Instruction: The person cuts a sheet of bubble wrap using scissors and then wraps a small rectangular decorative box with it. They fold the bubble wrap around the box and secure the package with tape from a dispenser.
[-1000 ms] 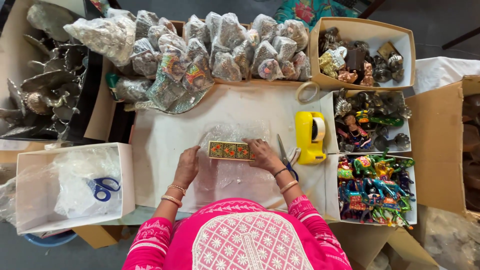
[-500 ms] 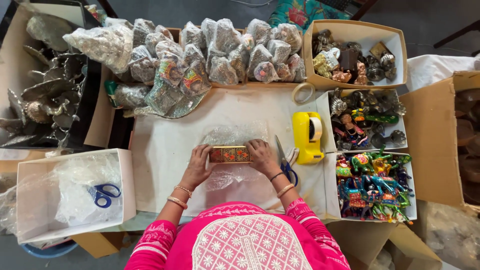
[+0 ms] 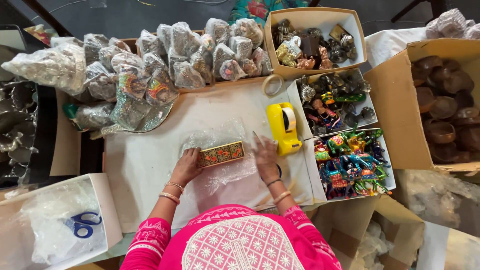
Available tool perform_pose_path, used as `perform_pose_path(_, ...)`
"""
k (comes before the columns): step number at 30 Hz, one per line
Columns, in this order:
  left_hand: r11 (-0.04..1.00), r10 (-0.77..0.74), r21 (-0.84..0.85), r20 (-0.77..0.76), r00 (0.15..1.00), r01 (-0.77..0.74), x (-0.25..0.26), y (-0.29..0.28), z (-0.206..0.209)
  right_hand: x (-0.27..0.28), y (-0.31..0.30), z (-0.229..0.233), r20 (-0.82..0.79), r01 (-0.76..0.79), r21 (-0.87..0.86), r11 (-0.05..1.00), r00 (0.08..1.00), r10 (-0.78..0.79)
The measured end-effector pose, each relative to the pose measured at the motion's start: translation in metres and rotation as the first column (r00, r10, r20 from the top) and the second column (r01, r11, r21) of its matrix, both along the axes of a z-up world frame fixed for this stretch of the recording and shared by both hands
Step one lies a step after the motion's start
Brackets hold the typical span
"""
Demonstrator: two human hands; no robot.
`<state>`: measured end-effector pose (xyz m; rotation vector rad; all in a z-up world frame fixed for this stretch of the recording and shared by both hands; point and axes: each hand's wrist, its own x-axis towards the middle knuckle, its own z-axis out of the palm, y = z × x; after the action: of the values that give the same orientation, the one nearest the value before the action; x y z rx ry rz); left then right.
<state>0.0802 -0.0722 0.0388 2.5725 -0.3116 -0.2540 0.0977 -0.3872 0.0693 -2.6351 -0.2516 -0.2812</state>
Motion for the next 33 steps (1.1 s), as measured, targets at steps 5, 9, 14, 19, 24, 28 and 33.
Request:
perform_pose_path(5,0.989,0.111,-0.108,0.047,0.993,-0.106,-0.01,0.004,0.001,-0.008,-0.053,-0.052,-0.015,0.004,-0.243,0.97,1.0,-0.008)
perform_pose_path(9,0.964,0.208,-0.167,-0.023,0.978,-0.209,-0.015,0.006,0.011,0.002,-0.061,-0.07,-0.23,0.063,-0.07,0.996,0.97,-0.077)
perform_pose_path(14,0.952,0.242,-0.181,-0.058,0.969,-0.249,-0.019,0.012,0.008,0.015,-0.032,0.006,-0.046,0.058,0.09,0.994,0.997,-0.054)
perform_pose_path(19,0.946,0.248,-0.214,-0.01,0.969,-0.244,-0.023,0.012,-0.002,0.025,0.022,0.049,0.182,-0.014,0.319,0.948,0.982,-0.047)
perform_pose_path(24,0.929,0.28,-0.239,-0.04,0.959,-0.282,-0.022,0.013,-0.008,0.026,0.102,-0.053,0.163,-0.483,0.219,0.847,0.875,0.457)
perform_pose_path(28,0.898,0.321,-0.308,-0.032,0.947,-0.315,-0.022,0.015,-0.01,0.001,0.153,-0.051,0.125,-0.611,-0.103,0.785,0.775,0.62)
perform_pose_path(33,0.923,0.29,-0.228,-0.111,0.951,-0.308,-0.02,0.015,-0.003,0.025,0.133,-0.025,0.034,-0.564,-0.228,0.794,0.81,0.585)
